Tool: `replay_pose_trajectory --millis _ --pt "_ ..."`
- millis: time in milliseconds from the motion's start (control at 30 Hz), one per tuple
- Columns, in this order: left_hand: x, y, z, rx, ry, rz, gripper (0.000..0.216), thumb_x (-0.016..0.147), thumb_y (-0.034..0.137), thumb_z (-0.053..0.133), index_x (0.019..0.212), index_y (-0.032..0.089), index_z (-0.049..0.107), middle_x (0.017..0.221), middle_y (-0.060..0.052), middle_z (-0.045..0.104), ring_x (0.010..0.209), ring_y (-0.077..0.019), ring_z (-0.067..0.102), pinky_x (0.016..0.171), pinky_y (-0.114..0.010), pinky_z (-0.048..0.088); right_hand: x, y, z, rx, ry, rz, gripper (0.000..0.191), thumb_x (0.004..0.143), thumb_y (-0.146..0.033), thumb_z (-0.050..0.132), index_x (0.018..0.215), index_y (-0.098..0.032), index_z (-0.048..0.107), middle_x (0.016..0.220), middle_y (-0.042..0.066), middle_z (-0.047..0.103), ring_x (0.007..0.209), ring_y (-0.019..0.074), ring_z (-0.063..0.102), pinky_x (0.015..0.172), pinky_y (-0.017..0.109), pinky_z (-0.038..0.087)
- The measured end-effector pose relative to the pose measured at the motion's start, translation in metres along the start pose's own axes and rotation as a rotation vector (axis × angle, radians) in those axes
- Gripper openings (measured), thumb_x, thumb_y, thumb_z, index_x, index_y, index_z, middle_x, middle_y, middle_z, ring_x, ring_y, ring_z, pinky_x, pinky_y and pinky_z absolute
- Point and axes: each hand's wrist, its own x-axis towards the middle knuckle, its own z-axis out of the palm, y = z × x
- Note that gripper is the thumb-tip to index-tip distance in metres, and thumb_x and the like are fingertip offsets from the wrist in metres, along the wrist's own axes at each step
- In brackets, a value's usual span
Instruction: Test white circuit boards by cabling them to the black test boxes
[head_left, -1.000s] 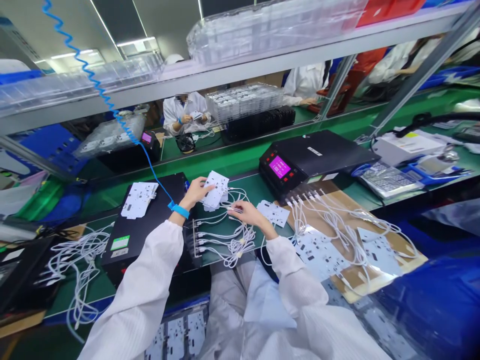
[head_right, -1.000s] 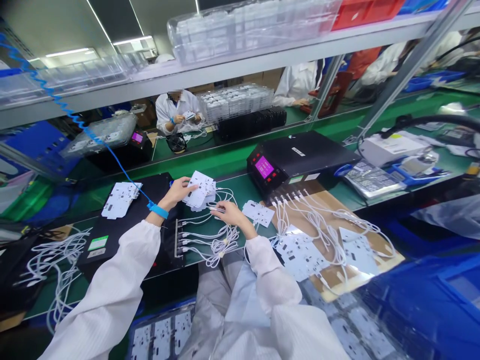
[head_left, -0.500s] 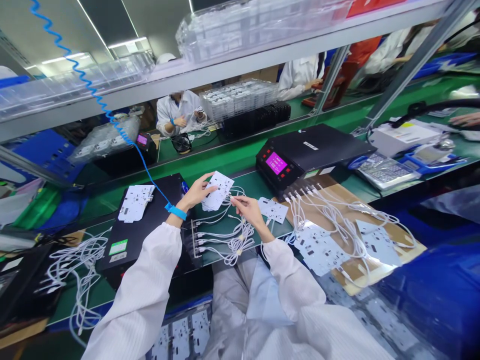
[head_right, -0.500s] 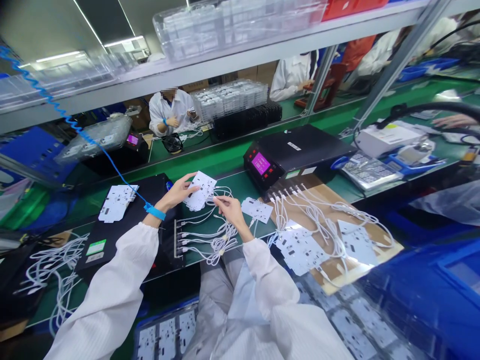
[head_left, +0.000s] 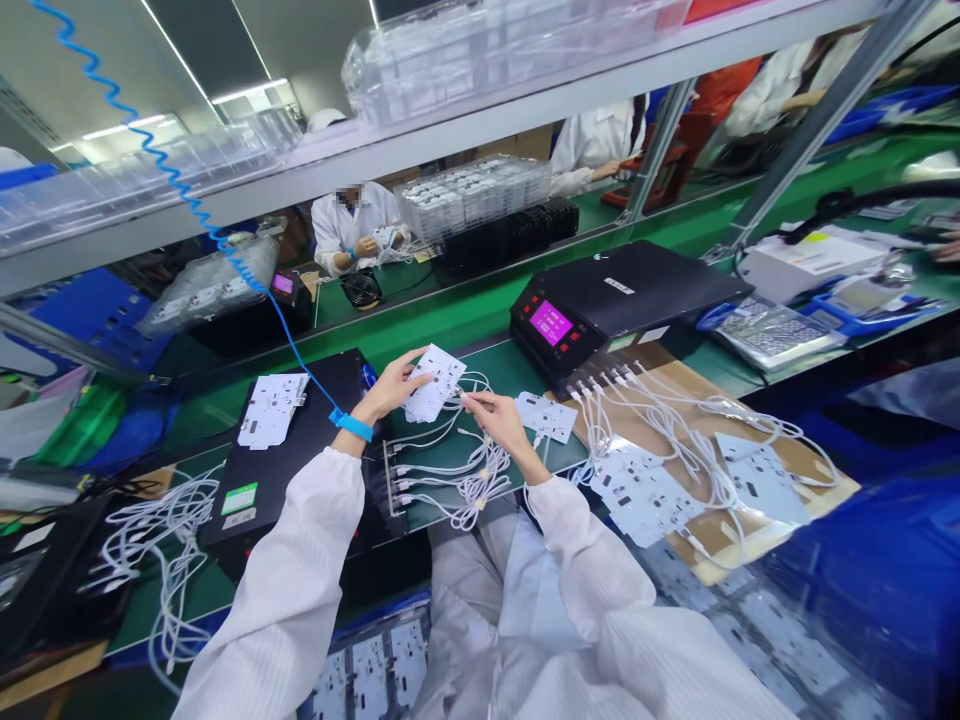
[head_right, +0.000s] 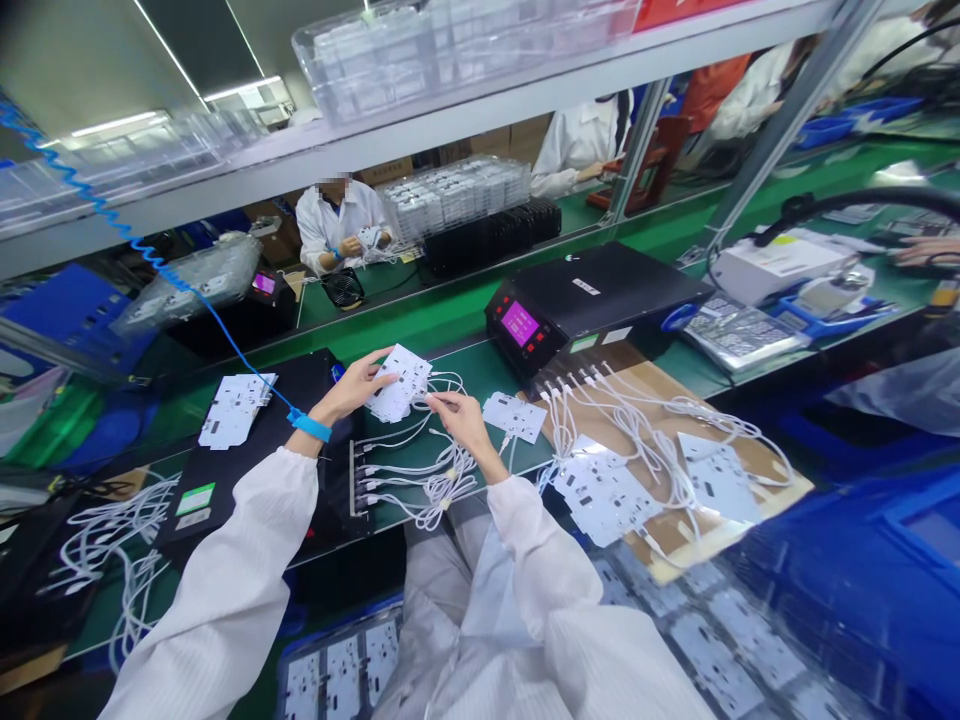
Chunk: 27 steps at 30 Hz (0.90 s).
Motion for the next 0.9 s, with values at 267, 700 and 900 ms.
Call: replay_pose_trajectory --millis 267,700,900 --pt "0.001 -0.003 -0.002 0.030 -0.039 -0.010 0.088 0.079 0.047 0.080 0.154 0.017 0.046 0.109 -0.013 0.076 0.090 -0.0258 0.073 0.074 -0.033 0.058 -0.003 -0.006 -0.004 -0.092 -0.053 -0.040 0.048 0.080 -0.059 0.073 0.097 -0.015 0.081 0.079 0.008 0.075 0.062 0.0167 0.060 0.049 0.025 0.043" --pt "0.004 -0.019 -0.003 0.076 -0.054 -0.075 0.066 0.080 0.045 0.078 0.133 0.018 0.049 0.108 -0.011 0.074 0.086 -0.0225 0.072 0.069 -0.030 0.057 -0.003 0.003 -0.003 -0.231 -0.060 -0.151 0.044 0.089 -0.058 0.067 0.097 -0.018 0.083 0.082 0.007 0.077 0.066 0.0175 0.064 0.060 0.027 0.049" --pt "0.005 -0.029 -0.004 0.096 -0.081 -0.061 0.058 0.080 0.045 0.078 0.125 0.018 0.053 0.117 -0.011 0.070 0.105 -0.0245 0.069 0.090 -0.037 0.057 -0.001 0.007 -0.001 -0.276 -0.074 -0.192 0.039 0.089 -0.055 0.067 0.094 -0.020 0.083 0.090 0.007 0.079 0.075 0.0191 0.067 0.068 0.029 0.051"
